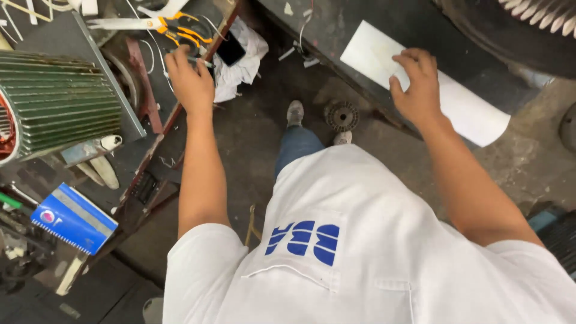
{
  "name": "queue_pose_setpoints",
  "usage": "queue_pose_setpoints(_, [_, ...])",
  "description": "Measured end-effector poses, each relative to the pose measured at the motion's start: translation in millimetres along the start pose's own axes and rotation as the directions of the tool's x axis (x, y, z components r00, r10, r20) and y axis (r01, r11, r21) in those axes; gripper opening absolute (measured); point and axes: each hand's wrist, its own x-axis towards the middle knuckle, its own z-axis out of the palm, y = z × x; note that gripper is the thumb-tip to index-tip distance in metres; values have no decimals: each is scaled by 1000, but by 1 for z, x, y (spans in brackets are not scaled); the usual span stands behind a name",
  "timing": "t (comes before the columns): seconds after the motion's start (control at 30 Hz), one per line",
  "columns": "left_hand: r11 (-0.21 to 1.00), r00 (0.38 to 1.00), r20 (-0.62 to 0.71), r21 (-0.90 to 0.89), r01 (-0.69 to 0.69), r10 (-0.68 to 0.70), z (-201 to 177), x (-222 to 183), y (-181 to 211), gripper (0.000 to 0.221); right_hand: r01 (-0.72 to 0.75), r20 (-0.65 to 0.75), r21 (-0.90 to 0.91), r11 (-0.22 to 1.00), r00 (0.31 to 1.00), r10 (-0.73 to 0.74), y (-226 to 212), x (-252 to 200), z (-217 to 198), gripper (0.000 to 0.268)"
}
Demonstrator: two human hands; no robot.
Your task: Marking semi-circular patterns on a strip of white insulation paper using a pen at a workbench.
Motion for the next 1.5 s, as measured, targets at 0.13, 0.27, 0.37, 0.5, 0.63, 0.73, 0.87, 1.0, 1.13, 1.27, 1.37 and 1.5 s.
queue_pose_setpoints(0.13, [986, 986, -33, 13, 166, -165, 33, 28, -38, 57, -74, -17, -31, 997, 997, 73, -12, 13, 8, 35])
queue_pose_setpoints(0.27, [828, 821, 119, 44, 558, -559, 57, 60, -35, 98, -134, -133, -47, 990, 983, 126, -29, 24, 21, 33])
queue_pose_setpoints(0.37, [754, 751, 63, 37, 656, -657, 75, 74, -38, 106, -192, -190, -54, 980, 965, 179, -42, 26, 30, 34])
queue_pose_setpoints(0.5, [650, 657, 80, -95, 754, -750, 88, 90, -62, 99, -272, -228, -57, 961, 940, 252, -49, 25, 41, 33])
queue_pose_setpoints(0.63, [625, 657, 69, -247, 740, -751, 97, 91, -90, 84, -330, -258, -50, 943, 916, 307, -64, 24, 47, 34])
queue_pose_setpoints(0.73, [617, 699, 0, -471, 631, -715, 103, 79, -96, 73, -367, -260, -25, 930, 901, 348, -77, 25, 48, 33])
queue_pose_setpoints(0.87, [721, 986, -94, -692, 38, -141, 60, 33, 3, 67, -435, -175, 309, 846, 848, 500, -89, 30, 59, 34])
queue_pose_setpoints(1.0, [502, 926, 13, -843, -192, 377, 61, -44, 102, 76, -442, 188, 780, 443, 841, 508, -132, 43, 61, 43])
queue_pose_setpoints(1.13, [451, 796, 36, -839, -305, 604, 81, -60, 170, 74, -395, 188, 798, 455, 881, 435, -133, 35, 33, 54])
queue_pose_setpoints(1.27, [660, 858, 147, -706, -257, 491, 69, -17, 155, 69, -580, 322, 638, 507, 799, 508, -122, 23, -7, 48])
queue_pose_setpoints(1.37, [863, 966, 71, -469, -186, 248, 84, 30, 73, 59, -665, 372, 567, 487, 734, 568, -108, 8, -20, 37])
queue_pose_setpoints(1.5, [960, 997, 72, -278, -16, 37, 87, 91, 11, 64, -736, 388, 468, 489, 668, 635, -84, -23, -16, 28])
